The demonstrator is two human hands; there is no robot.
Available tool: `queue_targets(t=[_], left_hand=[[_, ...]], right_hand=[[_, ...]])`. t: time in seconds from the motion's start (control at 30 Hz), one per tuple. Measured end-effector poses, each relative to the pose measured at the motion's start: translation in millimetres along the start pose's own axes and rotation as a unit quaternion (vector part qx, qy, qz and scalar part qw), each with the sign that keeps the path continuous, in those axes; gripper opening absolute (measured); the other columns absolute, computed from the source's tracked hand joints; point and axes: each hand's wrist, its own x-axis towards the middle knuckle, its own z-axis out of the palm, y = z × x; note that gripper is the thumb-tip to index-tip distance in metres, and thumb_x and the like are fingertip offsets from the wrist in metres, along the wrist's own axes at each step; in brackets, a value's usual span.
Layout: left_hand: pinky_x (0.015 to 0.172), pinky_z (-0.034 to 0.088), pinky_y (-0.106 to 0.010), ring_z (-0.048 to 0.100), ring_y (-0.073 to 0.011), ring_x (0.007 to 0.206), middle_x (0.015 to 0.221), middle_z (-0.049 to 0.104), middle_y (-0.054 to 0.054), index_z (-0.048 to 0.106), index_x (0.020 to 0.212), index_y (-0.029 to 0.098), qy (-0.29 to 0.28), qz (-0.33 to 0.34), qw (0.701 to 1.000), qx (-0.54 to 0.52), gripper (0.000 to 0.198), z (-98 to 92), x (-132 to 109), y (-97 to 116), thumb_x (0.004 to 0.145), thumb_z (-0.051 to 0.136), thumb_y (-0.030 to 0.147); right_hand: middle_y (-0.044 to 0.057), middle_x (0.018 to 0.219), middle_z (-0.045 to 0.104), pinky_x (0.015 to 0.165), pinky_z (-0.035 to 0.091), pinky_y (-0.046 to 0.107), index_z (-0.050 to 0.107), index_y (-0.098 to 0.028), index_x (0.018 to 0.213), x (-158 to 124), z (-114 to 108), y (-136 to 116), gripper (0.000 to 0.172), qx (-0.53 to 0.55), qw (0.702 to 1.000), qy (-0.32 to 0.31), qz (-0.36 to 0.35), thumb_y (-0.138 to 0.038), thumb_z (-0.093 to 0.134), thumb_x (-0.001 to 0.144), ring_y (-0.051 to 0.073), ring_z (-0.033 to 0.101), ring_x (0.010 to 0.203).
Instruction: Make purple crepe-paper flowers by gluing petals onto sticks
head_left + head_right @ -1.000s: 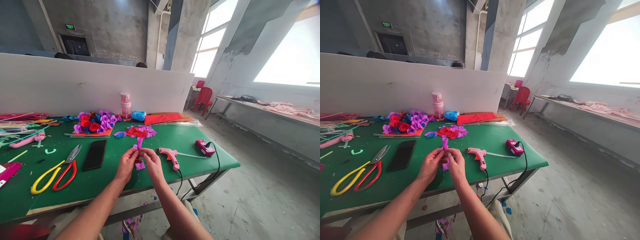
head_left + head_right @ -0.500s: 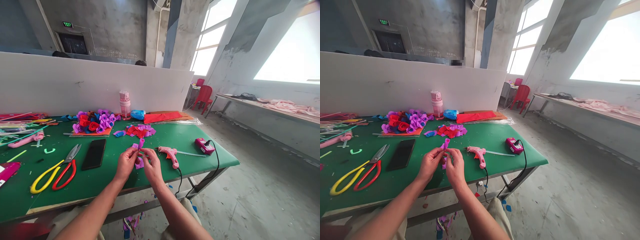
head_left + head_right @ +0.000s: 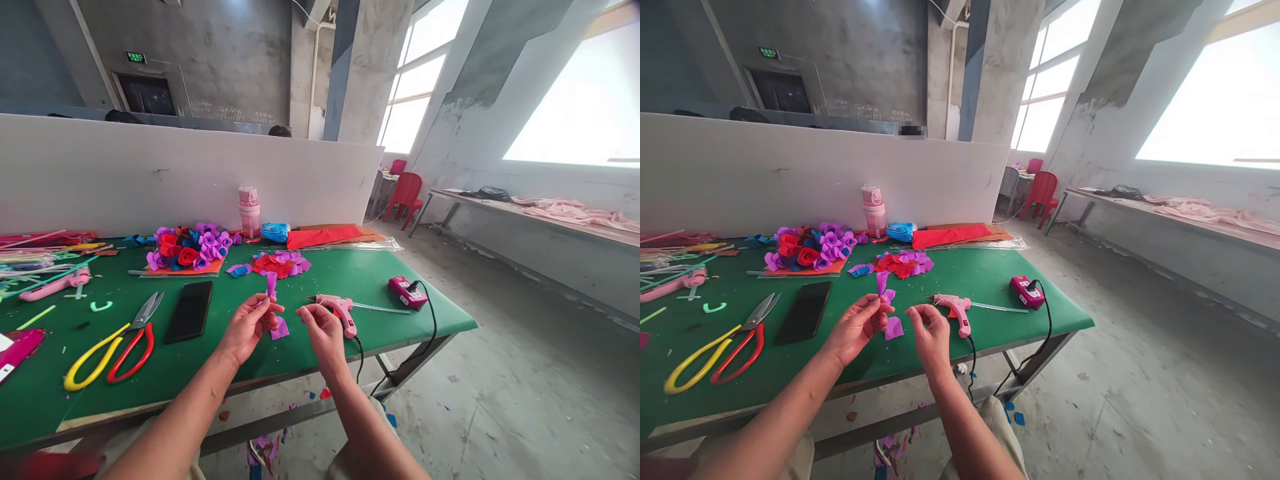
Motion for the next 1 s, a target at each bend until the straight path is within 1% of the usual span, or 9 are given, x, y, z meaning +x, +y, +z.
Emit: queue_targets(t=[0.17,0.3,0.43,0.5,0.6,0.7,0.8,0.9,1.0], left_hand=[[0.055,0.045,-0.021,0.057,-0.0084,0.055,0.072,0.068,-0.004,0.063,0.076,0.014,-0.050,0.010,0.999,-0.012,0.020,2.4,-4,1,0.070,0.074,0.030],[0.045,0.036,-0.018,0.045,-0.0043,0.045,0.068,0.064,-0.002,0.062,0.073,0.015,-0.090,0.012,0.996,-0.025,0.018,1.6,-6,4,0.074,0.071,0.030],[0.040,0.022,-0.016,0.030,-0.0013,0.040,0.060,0.059,0.000,0.062,0.075,0.014,-0.080,0.021,0.996,0.019,0.021,-2.3,-5,9,0.074,0.070,0.033],[0.039,0.019,-0.017,0.027,-0.0016,0.041,0.058,0.058,0.001,0.061,0.077,0.015,-0.057,0.032,0.996,0.065,0.024,-4.2,-5,12,0.073,0.071,0.036],[0.039,0.017,-0.018,0.029,-0.0031,0.041,0.056,0.058,0.001,0.061,0.079,0.015,-0.030,0.028,0.987,0.157,0.027,-7.6,-3,14,0.067,0.073,0.037],[0.040,0.016,-0.019,0.034,-0.0052,0.041,0.055,0.058,0.001,0.060,0.078,0.015,-0.023,-0.004,0.969,0.244,0.028,-11.6,0,12,0.062,0.073,0.035],[0.042,0.023,-0.021,0.043,-0.0093,0.045,0.055,0.059,0.000,0.060,0.075,0.016,-0.002,-0.002,0.937,0.348,0.022,-15.1,6,5,0.064,0.067,0.034],[0.051,0.034,-0.024,0.054,-0.0146,0.055,0.055,0.061,0.000,0.057,0.065,0.018,0.052,0.046,0.860,0.506,0.013,-17.5,13,-3,0.066,0.063,0.030],[0.055,0.034,-0.026,0.056,-0.0169,0.061,0.060,0.061,0.000,0.054,0.060,0.021,0.073,0.063,0.784,0.613,0.018,-18.4,20,-9,0.069,0.062,0.034]], right_hand=[[0.004,0.074,0.065,0.063,0.044,0.026,0.067,-0.016,0.076,-3,1,-7,0.034,0.022,0.999,-0.031,0.018,-0.045,0.051,0.084,0.016,0.056,0.066],[0.004,0.076,0.066,0.064,0.046,0.027,0.066,-0.018,0.076,-2,-7,-14,0.034,0.014,1.000,-0.023,-0.012,-0.047,0.050,0.084,0.016,0.058,0.067],[0.006,0.083,0.067,0.067,0.045,0.029,0.066,-0.019,0.078,4,-48,-6,0.034,-0.082,0.995,0.009,-0.051,-0.048,0.049,0.084,0.019,0.059,0.076],[0.005,0.074,0.064,0.062,0.042,0.028,0.064,-0.018,0.079,6,-77,6,0.037,-0.179,0.983,0.026,-0.020,-0.050,0.046,0.086,0.018,0.056,0.065],[0.004,0.072,0.062,0.062,0.039,0.029,0.061,-0.019,0.078,9,-114,25,0.037,-0.347,0.937,0.028,-0.011,-0.049,0.042,0.086,0.018,0.054,0.064],[0.004,0.074,0.062,0.061,0.037,0.028,0.060,-0.020,0.079,11,-130,34,0.037,-0.436,0.900,0.006,0.013,-0.050,0.039,0.086,0.018,0.054,0.067],[0.004,0.078,0.064,0.060,0.036,0.026,0.060,-0.021,0.078,15,-123,28,0.039,-0.467,0.883,-0.032,0.046,-0.050,0.037,0.087,0.018,0.056,0.070],[0.002,0.078,0.066,0.057,0.033,0.026,0.057,-0.022,0.070,22,-106,16,0.037,-0.502,0.858,-0.069,0.089,-0.053,0.043,0.084,0.018,0.058,0.073],[0.002,0.078,0.067,0.055,0.031,0.025,0.053,-0.021,0.073,30,-93,10,0.031,-0.524,0.841,-0.081,0.110,-0.051,0.048,0.081,0.017,0.059,0.071]])
